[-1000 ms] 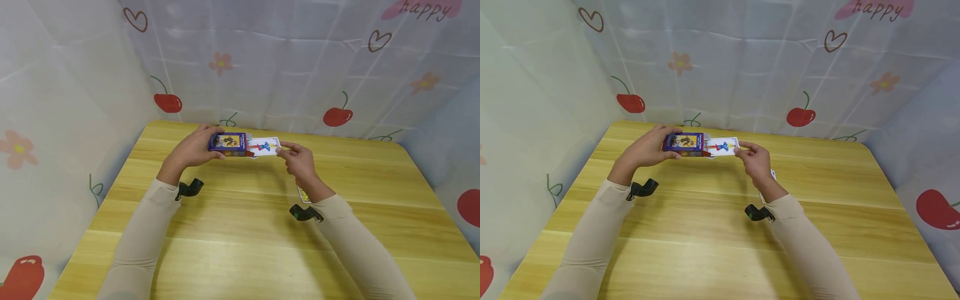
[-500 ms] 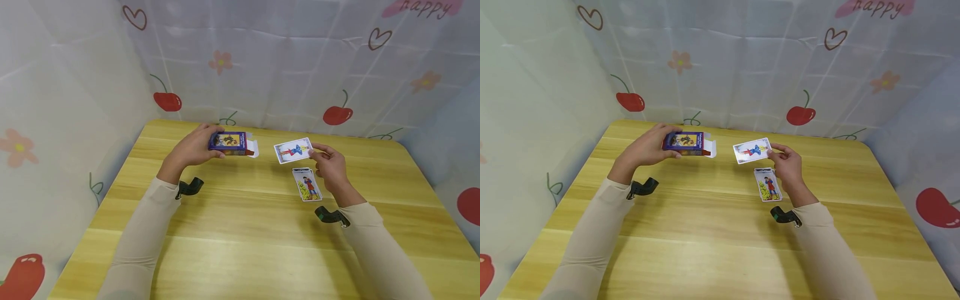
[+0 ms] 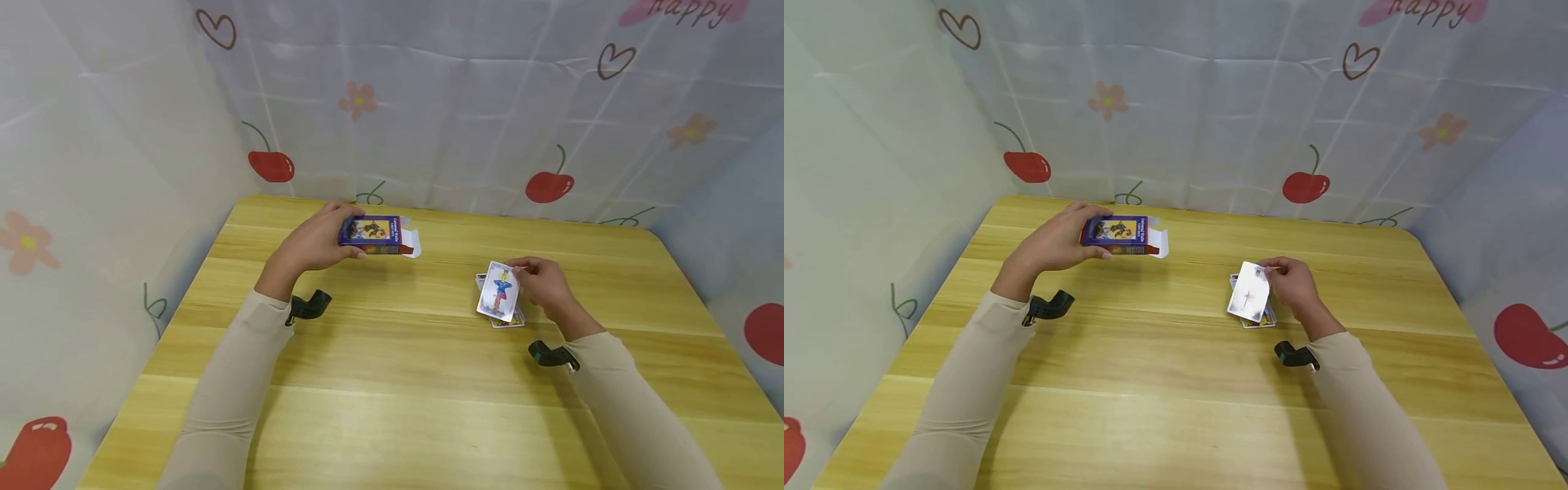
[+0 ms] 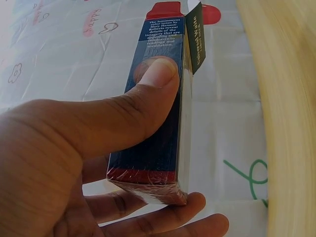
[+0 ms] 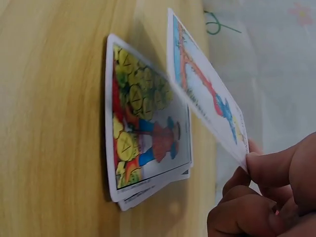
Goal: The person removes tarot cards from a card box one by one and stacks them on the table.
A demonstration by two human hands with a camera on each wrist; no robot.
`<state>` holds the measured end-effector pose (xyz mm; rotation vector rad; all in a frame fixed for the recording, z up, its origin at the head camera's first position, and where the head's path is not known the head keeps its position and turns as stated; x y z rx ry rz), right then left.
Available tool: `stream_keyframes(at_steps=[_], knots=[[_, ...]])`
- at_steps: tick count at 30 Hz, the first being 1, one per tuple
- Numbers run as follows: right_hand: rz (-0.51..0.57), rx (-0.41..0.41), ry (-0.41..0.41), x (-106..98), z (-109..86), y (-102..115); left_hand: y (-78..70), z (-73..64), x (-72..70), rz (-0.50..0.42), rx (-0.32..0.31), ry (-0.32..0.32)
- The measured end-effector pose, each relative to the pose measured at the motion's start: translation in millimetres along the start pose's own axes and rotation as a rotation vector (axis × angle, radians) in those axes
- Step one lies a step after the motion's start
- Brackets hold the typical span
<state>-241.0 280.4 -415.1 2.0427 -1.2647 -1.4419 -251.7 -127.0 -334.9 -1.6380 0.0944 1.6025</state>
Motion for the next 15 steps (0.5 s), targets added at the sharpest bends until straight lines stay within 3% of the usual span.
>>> stream_keyframes(at_steps=[7, 15], knots=[[-0.190, -0.077, -0.098, 9, 6.6, -3, 1.2, 0.1, 0.1, 0.001, 0.001, -0.002], [-0.253, -0.084, -0.153, 14, 10.9, -4, 0.6, -0.4, -1.4, -0.001, -0.004, -0.002]])
Point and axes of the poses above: each hand's wrist, its own z-axis towards the middle knuckle, its own x-axis out of the palm, y = z × x, the point moved 1 cm from there along z, towards the middle knuckle, and after that the axes turned 15 degrees about x, right-handed, at the moved point
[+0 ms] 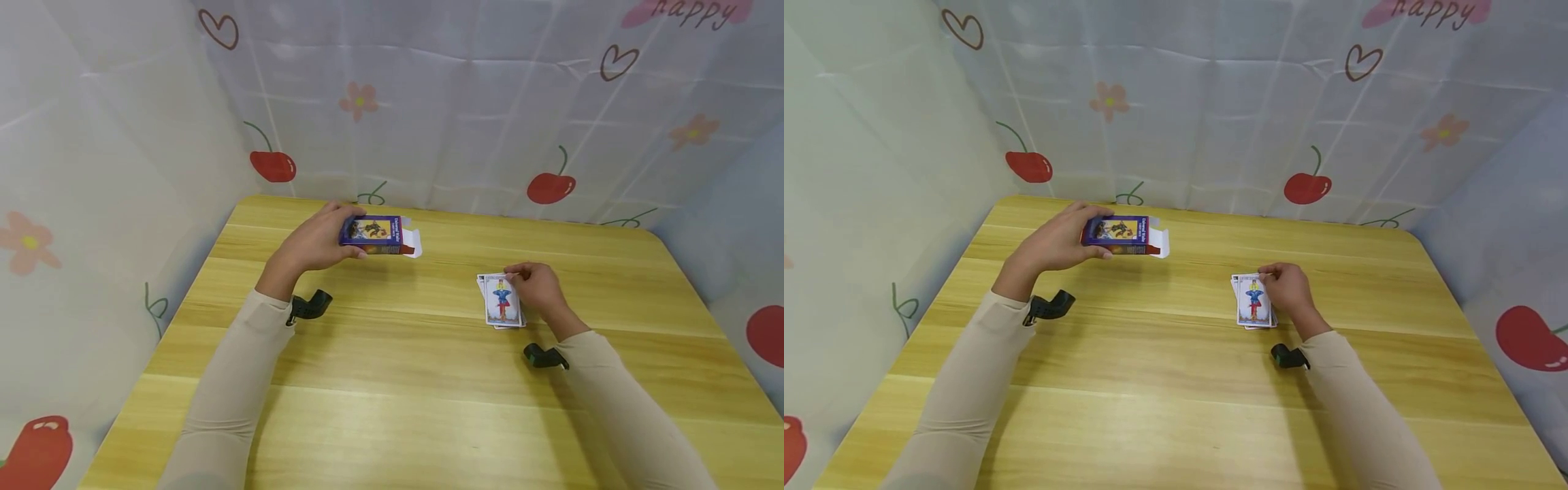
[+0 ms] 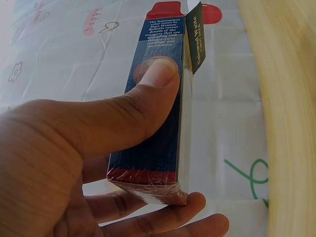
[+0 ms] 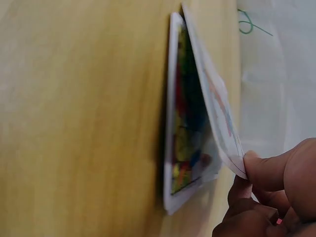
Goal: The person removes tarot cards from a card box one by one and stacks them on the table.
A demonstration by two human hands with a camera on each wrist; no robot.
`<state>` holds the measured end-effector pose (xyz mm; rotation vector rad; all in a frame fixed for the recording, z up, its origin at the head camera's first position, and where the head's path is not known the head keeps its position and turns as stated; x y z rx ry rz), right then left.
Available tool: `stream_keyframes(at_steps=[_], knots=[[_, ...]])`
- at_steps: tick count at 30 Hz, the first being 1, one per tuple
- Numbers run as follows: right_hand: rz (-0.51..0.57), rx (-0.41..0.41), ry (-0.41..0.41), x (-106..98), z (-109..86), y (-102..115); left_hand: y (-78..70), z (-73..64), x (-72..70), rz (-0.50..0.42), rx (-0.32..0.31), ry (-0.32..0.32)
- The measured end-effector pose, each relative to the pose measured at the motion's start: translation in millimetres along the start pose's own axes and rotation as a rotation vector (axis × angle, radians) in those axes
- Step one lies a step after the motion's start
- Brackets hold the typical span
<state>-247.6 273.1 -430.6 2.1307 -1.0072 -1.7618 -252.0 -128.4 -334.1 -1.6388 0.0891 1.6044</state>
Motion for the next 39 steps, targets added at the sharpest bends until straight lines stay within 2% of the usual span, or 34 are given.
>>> stream_keyframes(at_steps=[8, 18, 25, 28, 32, 39], knots=[[-0.039, 0.050, -0.057, 9, 2.2, -3, 0.1, -0.2, -0.6, -0.003, 0.001, 0.001], [-0.026, 0.023, -0.095, 12, 4.5, -5, -0.7, -0.6, -2.0, -0.005, -0.004, -0.004], [0.007, 0.019, -0.121, 13, -5.1, 2, -0.9, -0.3, -1.4, -0.011, 0.001, 0.008], [0.050, -0.034, -0.134, 15, -15.3, 14, -0.7, -0.1, -1.4, -0.009, 0.003, 0.008], [0.112, -0.151, -0.113, 18, -29.9, 36, -0.6, -0.6, -2.1, -0.002, 0.001, 0.007], [0.271, -0.300, 0.011, 21, -45.0, 65, -1.5, -1.1, -2.9, -0.011, 0.017, 0.001]])
Point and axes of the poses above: each hand's wrist, its own z-axis towards the middle knuckle, its own x-axis out of the palm, y = z × x, the point moved 1 cm from there along z, towards the middle knuckle, and after that the axes turned 15 degrees about x, right-handed, at the moved point
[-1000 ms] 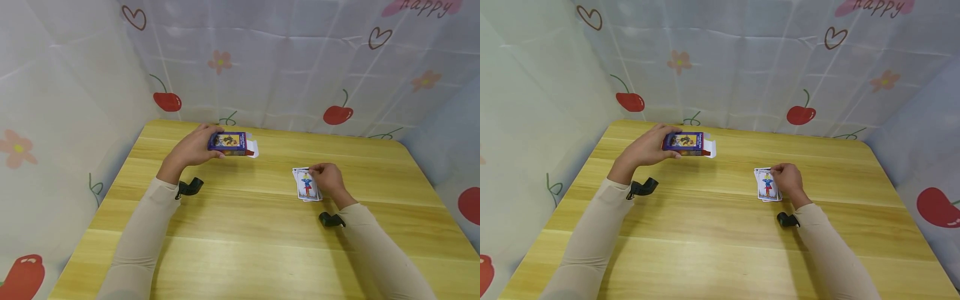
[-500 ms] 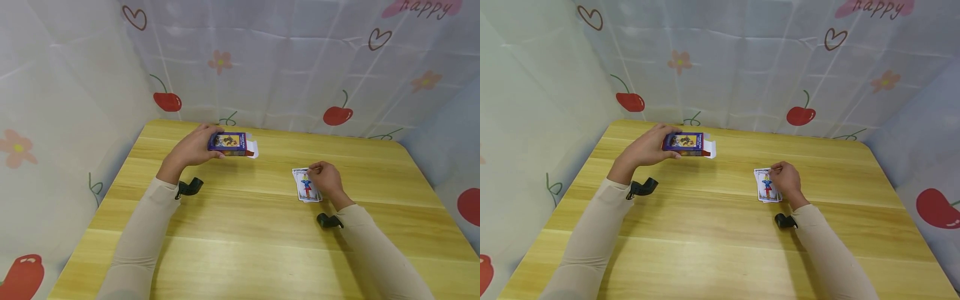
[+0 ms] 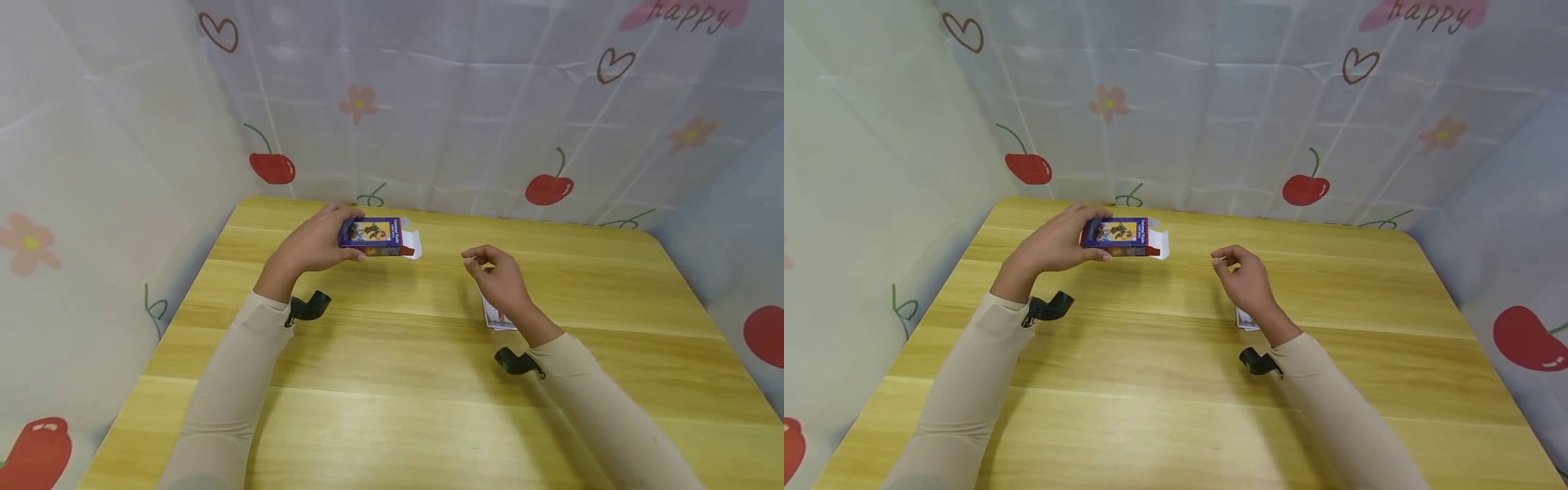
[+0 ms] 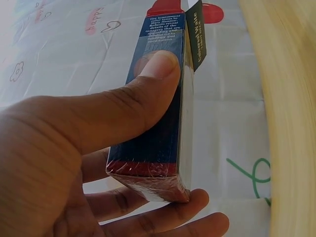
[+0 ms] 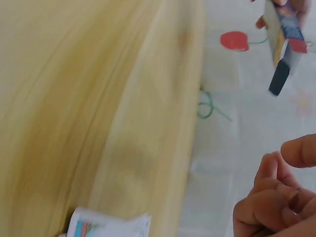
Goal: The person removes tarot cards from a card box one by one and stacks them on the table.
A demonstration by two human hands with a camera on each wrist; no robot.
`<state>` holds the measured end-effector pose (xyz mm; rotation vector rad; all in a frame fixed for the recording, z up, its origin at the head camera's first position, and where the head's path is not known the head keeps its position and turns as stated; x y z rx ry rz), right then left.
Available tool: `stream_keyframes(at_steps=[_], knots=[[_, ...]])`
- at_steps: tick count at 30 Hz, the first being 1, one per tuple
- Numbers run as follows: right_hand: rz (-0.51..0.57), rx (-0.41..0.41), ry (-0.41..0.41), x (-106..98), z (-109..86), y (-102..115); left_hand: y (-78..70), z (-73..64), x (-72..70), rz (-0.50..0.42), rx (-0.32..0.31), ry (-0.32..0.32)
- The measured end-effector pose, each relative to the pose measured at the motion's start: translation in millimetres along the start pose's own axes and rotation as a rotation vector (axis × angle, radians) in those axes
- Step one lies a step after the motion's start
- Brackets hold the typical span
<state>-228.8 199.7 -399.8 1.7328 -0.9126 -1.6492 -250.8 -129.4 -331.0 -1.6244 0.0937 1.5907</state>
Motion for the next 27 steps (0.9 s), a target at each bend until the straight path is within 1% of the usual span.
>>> stream_keyframes(at_steps=[3, 9, 12, 16, 20, 24, 27], knots=[[0.060, 0.011, 0.056, 4, -0.7, 9, -0.6, 0.1, 0.6, -0.003, 0.005, -0.002], [0.204, 0.118, 0.181, 11, 2.4, 29, -1.3, 0.5, 2.0, -0.007, 0.010, -0.005], [0.265, 0.137, 0.224, 17, 5.8, 40, -1.4, 0.7, 2.6, -0.005, 0.007, -0.001], [0.291, 0.138, 0.239, 27, 10.3, 51, -1.0, 0.7, 2.9, -0.005, 0.008, -0.002], [0.313, 0.156, 0.249, 34, 15.4, 58, -1.0, 1.0, 3.6, -0.004, 0.009, -0.003], [0.281, 0.160, 0.231, 37, 17.7, 63, -0.7, 1.0, 3.8, -0.003, 0.005, -0.006], [0.233, 0.148, 0.210, 39, 18.1, 67, -0.3, 1.6, 3.7, -0.003, 0.005, -0.010]])
Point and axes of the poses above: each hand's wrist, its own z-axis towards the middle knuckle, its own x-axis out of the palm, y = z × x, the point moved 1 cm from there along z, towards the middle knuckle, and after that the axes turned 15 degrees about x, right-handed, at the moved point
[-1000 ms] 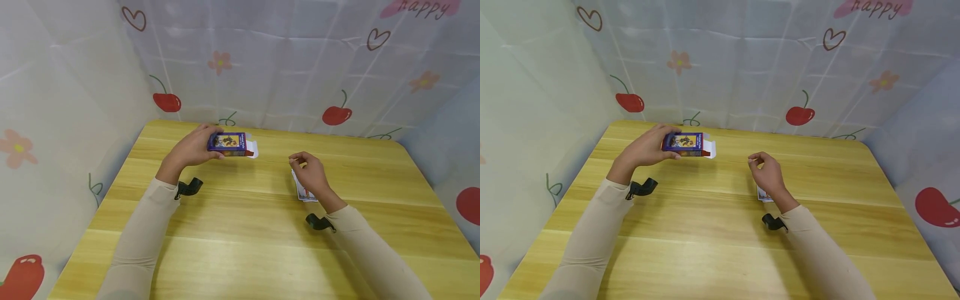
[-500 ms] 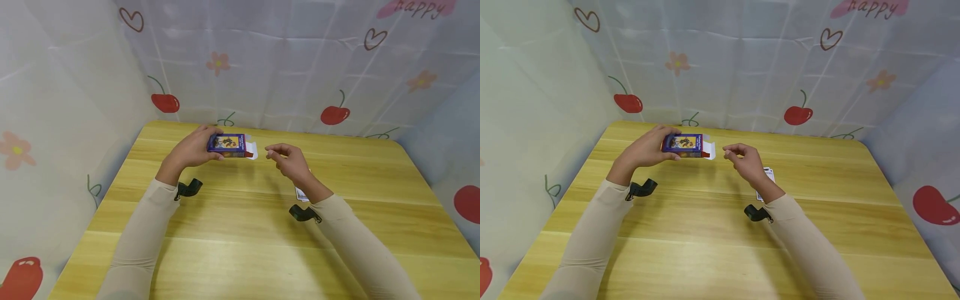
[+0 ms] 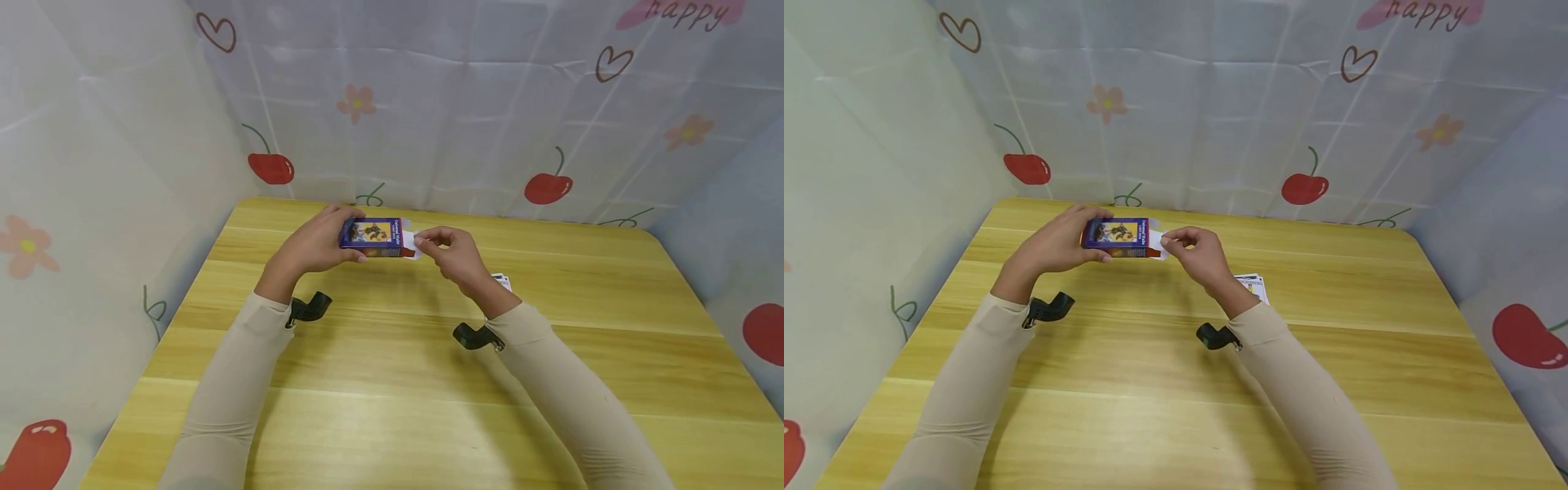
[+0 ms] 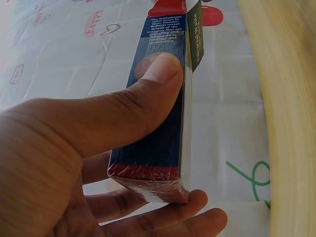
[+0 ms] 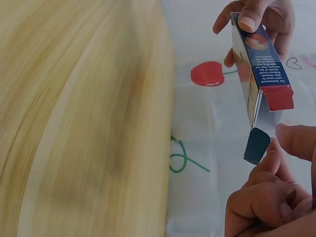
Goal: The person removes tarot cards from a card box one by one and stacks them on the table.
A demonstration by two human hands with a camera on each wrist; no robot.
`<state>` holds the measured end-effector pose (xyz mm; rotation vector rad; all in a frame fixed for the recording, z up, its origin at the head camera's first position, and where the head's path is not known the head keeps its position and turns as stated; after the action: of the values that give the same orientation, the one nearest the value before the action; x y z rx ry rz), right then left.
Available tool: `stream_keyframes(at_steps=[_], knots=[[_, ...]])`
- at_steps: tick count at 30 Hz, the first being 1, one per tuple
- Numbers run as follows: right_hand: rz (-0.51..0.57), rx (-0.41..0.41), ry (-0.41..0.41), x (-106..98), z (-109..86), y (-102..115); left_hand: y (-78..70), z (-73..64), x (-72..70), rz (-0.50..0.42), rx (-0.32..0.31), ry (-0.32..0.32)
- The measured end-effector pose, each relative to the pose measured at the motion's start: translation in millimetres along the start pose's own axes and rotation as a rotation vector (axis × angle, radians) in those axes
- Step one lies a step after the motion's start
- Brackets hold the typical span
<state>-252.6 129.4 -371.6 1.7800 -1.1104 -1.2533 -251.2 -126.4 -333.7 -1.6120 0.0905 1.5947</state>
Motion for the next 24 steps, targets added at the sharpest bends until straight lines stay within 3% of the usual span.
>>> stream_keyframes(at_steps=[6, 14, 24], knots=[[-0.099, 0.005, 0.006, 3, 3.3, 3, -1.4, 0.5, 0.7, 0.000, 0.005, 0.001], [-0.075, 0.147, 0.143, 9, 7.2, 9, -3.2, -0.4, 1.5, -0.017, 0.016, 0.003], [-0.117, 0.187, 0.175, 14, 6.6, 10, -2.6, 0.5, 1.6, -0.016, 0.014, 0.004]])
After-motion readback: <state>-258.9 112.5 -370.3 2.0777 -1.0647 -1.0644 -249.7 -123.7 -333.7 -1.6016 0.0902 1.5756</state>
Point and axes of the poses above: each hand's wrist, its own z-axis towards the middle knuckle, its own x-axis out of the palm, y = z × x, the point moved 1 cm from there along z, towards the middle knuckle, and after that the axes turned 15 degrees about x, right-handed, at the moved point
